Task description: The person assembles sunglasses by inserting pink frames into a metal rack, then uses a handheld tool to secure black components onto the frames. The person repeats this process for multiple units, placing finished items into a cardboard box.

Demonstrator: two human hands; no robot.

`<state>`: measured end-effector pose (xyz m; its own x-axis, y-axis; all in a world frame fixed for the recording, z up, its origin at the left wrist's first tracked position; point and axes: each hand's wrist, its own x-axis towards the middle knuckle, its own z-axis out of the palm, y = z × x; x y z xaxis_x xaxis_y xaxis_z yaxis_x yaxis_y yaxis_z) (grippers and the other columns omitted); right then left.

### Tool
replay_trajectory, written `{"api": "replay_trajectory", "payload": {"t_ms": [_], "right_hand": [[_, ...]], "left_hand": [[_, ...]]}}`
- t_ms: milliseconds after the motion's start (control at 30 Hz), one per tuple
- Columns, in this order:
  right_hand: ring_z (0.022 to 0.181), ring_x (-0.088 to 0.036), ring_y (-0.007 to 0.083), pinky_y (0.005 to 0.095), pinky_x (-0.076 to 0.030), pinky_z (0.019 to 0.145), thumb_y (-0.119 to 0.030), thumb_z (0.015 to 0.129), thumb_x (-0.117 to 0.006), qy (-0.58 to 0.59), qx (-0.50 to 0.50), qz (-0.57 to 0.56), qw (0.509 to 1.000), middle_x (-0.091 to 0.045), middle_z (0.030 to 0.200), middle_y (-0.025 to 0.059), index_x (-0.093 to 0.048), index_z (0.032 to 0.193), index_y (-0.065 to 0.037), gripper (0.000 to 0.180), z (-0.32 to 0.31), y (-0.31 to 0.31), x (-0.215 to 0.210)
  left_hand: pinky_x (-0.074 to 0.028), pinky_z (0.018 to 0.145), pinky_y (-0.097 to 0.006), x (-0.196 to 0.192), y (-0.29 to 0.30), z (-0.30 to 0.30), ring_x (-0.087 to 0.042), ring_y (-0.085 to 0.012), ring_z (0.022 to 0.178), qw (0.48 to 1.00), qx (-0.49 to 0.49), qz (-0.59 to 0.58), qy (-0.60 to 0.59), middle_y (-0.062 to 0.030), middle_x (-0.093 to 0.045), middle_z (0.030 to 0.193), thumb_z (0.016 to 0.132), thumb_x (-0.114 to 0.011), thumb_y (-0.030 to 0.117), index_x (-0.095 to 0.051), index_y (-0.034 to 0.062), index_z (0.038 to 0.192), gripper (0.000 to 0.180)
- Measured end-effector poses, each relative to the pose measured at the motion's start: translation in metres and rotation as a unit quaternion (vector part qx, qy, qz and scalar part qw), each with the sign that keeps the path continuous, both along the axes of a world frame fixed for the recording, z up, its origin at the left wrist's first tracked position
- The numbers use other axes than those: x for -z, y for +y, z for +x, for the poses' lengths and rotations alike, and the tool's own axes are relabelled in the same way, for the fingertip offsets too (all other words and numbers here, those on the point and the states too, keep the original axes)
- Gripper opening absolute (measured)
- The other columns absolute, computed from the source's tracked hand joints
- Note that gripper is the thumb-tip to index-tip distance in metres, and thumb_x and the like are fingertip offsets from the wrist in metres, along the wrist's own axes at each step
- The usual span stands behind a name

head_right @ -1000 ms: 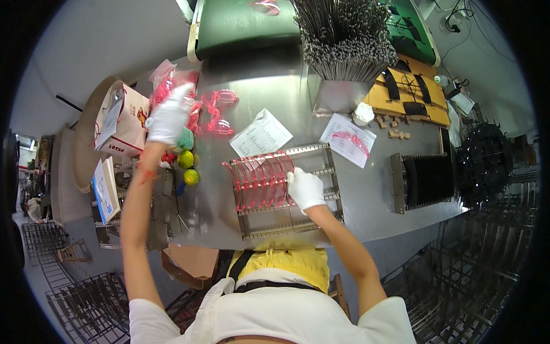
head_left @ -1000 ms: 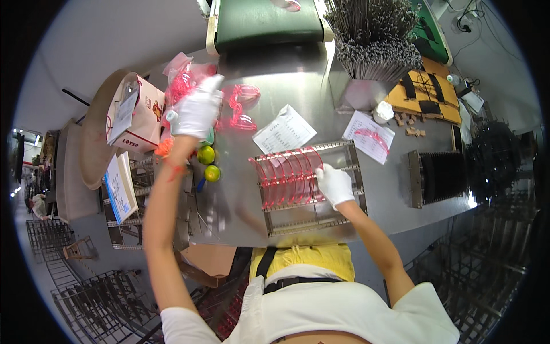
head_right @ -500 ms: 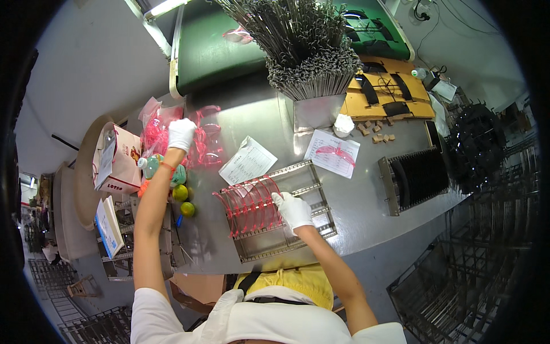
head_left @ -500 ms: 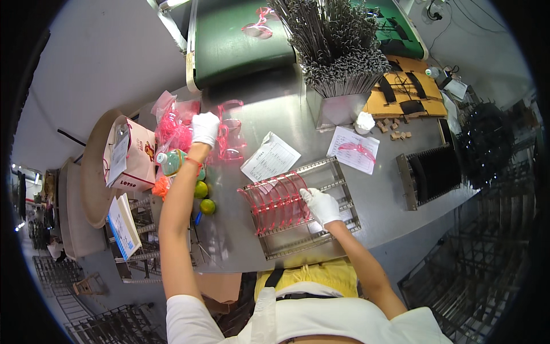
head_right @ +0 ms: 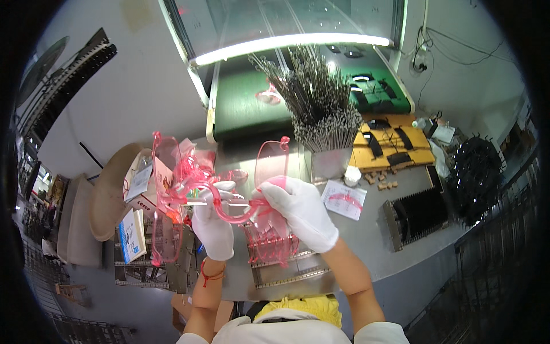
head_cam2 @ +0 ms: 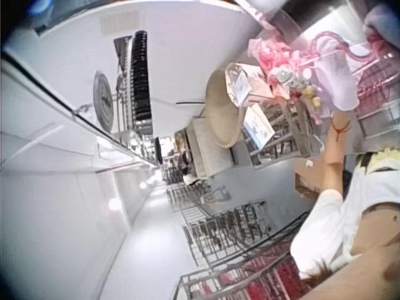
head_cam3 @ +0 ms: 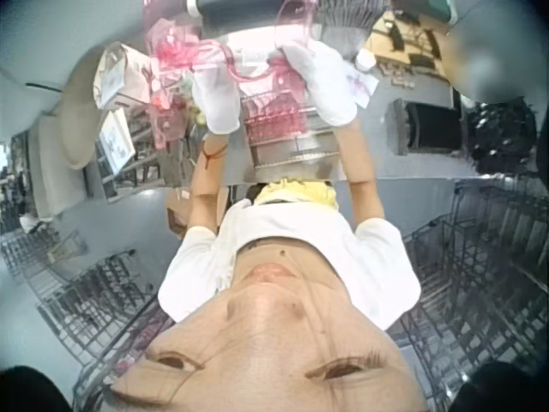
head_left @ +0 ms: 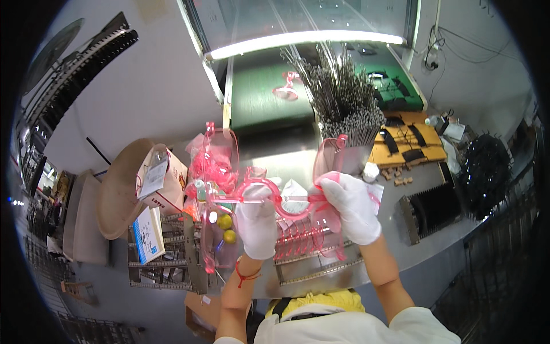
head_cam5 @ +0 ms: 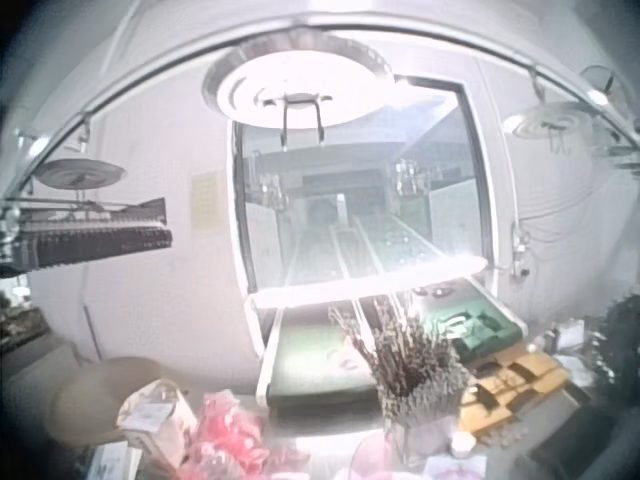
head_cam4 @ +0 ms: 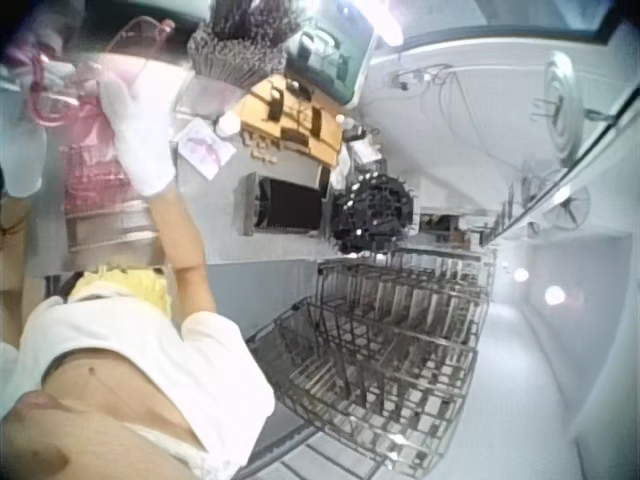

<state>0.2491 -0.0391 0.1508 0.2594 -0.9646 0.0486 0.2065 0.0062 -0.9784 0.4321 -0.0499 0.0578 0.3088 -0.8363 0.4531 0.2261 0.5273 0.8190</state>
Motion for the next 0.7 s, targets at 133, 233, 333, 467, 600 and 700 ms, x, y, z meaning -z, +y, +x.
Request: {"api": "replay_trajectory", "payload": {"t_ms": [133,233,333,467,600,700], "right_hand": [[0.066,-0.051,0.0081,0.0223,-0.042,0.062,-0.033,0.098,-0.052,0.099,0.083,-0.231,0.964,-0.06,0.075,0.0049,-0.055,0.08,0.001,0.039,-0.021,0.009,-0.018],[0.069,-0.058,0.0101,0.0237,-0.047,0.068,-0.027,0.102,-0.048,-0.014,0.054,-0.155,0.986,-0.065,0.08,0.0073,-0.061,0.089,0.004,0.037,-0.034,0.024,-0.021],[0.066,-0.059,0.0088,0.0217,-0.046,0.062,-0.031,0.1,-0.05,-0.006,0.093,-0.188,0.978,-0.066,0.076,0.008,-0.061,0.085,0.005,0.041,-0.037,0.034,-0.025],[0.065,-0.059,0.0093,0.023,-0.045,0.061,-0.033,0.099,-0.052,-0.018,0.15,-0.179,0.972,-0.065,0.074,0.0069,-0.063,0.08,0.004,0.043,-0.038,0.044,-0.031],[0.066,-0.05,0.009,0.0236,-0.04,0.06,-0.027,0.099,-0.053,0.021,0.15,-0.203,0.967,-0.056,0.074,0.0056,-0.054,0.078,0.001,0.034,-0.045,0.047,-0.033],[0.064,-0.053,0.0092,0.0232,-0.041,0.06,-0.026,0.098,-0.049,0.109,0.137,-0.239,0.955,-0.06,0.07,0.003,-0.062,0.077,0.003,0.038,-0.032,0.041,-0.042]], "left_hand": [[-0.051,0.089,-0.041,-0.02,0.018,-0.021,-0.061,-0.0297,0.103,0.997,0.038,-0.036,0.056,-0.0161,-0.065,0.108,0.088,-0.057,0.001,-0.063,-0.0031,0.105,0.018],[-0.052,0.087,-0.043,-0.038,0.012,-0.022,-0.061,-0.032,0.106,0.965,0.048,-0.202,-0.161,-0.0198,-0.065,0.111,0.092,-0.059,0.006,-0.066,0.0009,0.109,0.019],[-0.053,0.087,-0.045,-0.051,0.03,-0.037,-0.063,-0.0328,0.101,0.975,0.099,-0.172,-0.102,-0.0199,-0.067,0.106,0.098,-0.055,0.016,-0.067,0.0018,0.108,0.021],[-0.053,0.087,-0.044,-0.077,0.04,-0.051,-0.064,-0.0328,0.097,0.965,0.069,-0.196,-0.163,-0.0191,-0.068,0.102,0.099,-0.054,0.019,-0.066,0.0003,0.104,0.023],[-0.049,0.089,-0.037,-0.055,0.038,-0.053,-0.061,-0.0254,0.098,0.979,0.06,-0.153,-0.117,-0.0135,-0.066,0.105,0.097,-0.053,0.016,-0.064,-0.0011,0.101,0.02],[-0.046,0.091,-0.034,-0.045,0.04,-0.048,-0.058,-0.0202,0.1,0.993,0.055,-0.098,-0.04,-0.0092,-0.064,0.109,0.093,-0.056,0.015,-0.064,-0.0009,0.099,0.018]]}}
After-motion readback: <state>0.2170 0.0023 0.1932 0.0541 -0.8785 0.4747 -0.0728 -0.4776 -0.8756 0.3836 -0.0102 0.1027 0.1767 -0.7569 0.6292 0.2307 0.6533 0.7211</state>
